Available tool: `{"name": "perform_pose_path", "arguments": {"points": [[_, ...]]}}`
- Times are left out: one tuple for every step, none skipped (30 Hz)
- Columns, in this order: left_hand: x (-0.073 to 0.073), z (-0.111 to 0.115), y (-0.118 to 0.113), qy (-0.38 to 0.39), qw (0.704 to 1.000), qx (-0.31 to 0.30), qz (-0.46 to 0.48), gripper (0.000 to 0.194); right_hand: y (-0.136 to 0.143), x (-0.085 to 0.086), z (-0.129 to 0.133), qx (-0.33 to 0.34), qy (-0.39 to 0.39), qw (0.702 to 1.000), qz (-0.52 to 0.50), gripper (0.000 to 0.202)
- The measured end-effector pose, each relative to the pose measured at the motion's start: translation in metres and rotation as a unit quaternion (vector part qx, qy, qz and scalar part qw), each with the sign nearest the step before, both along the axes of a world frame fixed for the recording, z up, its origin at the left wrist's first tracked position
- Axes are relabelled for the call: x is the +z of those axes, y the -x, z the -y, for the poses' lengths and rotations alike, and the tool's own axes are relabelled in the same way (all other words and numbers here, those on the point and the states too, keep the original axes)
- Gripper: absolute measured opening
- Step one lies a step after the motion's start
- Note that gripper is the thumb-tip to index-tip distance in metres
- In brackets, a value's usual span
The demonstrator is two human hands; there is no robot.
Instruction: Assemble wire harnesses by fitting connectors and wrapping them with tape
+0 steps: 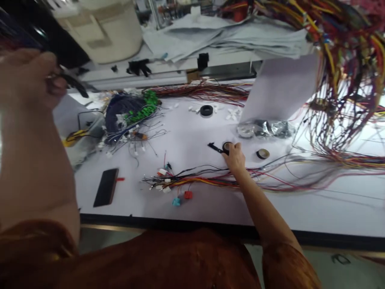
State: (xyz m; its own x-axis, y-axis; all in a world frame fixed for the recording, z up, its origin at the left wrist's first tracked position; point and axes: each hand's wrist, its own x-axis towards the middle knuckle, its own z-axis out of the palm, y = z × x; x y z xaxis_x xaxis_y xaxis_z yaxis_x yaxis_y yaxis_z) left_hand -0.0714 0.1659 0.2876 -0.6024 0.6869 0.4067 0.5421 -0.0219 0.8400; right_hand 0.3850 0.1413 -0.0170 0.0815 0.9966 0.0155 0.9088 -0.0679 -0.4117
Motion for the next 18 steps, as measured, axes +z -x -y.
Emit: {"name": "perform_pose_path", "arguments": {"points": [[0.0,0.001,0.005,-0.005,0.999,-0.034,0.022,0.012,0.005,0.0,-0.013,0.004,-0.01,1.0,-0.018,0.045],[-0.001,0.0,0.008,-0.007,0.997,-0.062,0.04,0.007,0.01,0.001,-0.024,0.01,-0.021,0.999,-0.035,0.047],[-0.002,-0.002,0.01,-0.01,0.996,-0.076,0.051,0.013,0.014,0.001,-0.032,0.019,-0.031,0.998,-0.049,0.049],[-0.003,-0.005,0.011,-0.011,0.996,-0.078,0.051,0.018,0.016,0.001,-0.038,0.03,-0.04,0.997,-0.06,0.052],[-0.004,-0.008,0.013,-0.004,0.997,-0.073,0.039,0.023,0.018,0.001,-0.04,0.044,-0.049,0.995,-0.069,0.052],[-0.005,-0.011,0.015,0.009,0.998,-0.063,0.014,0.027,0.018,0.0,-0.039,0.059,-0.057,0.994,-0.078,0.051],[-0.005,-0.013,0.017,0.025,0.998,-0.06,-0.017,0.031,0.016,-0.002,-0.036,0.073,-0.065,0.991,-0.089,0.049],[-0.005,-0.014,0.02,0.036,0.997,-0.051,-0.05,0.034,0.013,-0.003,-0.03,0.085,-0.074,0.988,-0.102,0.047],[-0.004,-0.014,0.022,0.048,0.995,-0.043,-0.079,0.037,0.007,-0.004,-0.022,0.096,-0.086,0.985,-0.117,0.044],[-0.004,-0.014,0.024,0.056,0.992,-0.039,-0.102,0.038,0.0,-0.004,-0.014,0.102,-0.099,0.981,-0.133,0.043],[-0.003,-0.014,0.025,0.059,0.991,-0.044,-0.116,0.037,-0.008,-0.004,-0.005,0.103,-0.114,0.977,-0.146,0.042],[-0.003,-0.013,0.025,0.06,0.989,-0.05,-0.124,0.035,-0.017,-0.003,0.004,0.1,-0.129,0.974,-0.157,0.041],[-0.003,-0.013,0.025,0.061,0.988,-0.053,-0.131,0.031,-0.026,-0.002,0.013,0.095,-0.144,0.971,-0.166,0.041],[-0.003,-0.013,0.023,0.064,0.987,-0.052,-0.14,0.028,-0.034,0.0,0.022,0.088,-0.154,0.969,-0.172,0.041],[-0.003,-0.012,0.021,0.067,0.985,-0.051,-0.153,0.027,-0.042,0.003,0.03,0.079,-0.16,0.968,-0.175,0.04],[-0.002,-0.011,0.017,0.067,0.982,-0.043,-0.169,0.027,-0.049,0.005,0.037,0.07,-0.162,0.968,-0.177,0.039],[-0.001,-0.011,0.014,0.071,0.979,-0.038,-0.186,0.029,-0.055,0.007,0.043,0.062,-0.163,0.968,-0.18,0.038],[0.001,-0.009,0.01,0.075,0.976,-0.033,-0.204,0.03,-0.061,0.009,0.049,0.052,-0.165,0.968,-0.182,0.036]]}}
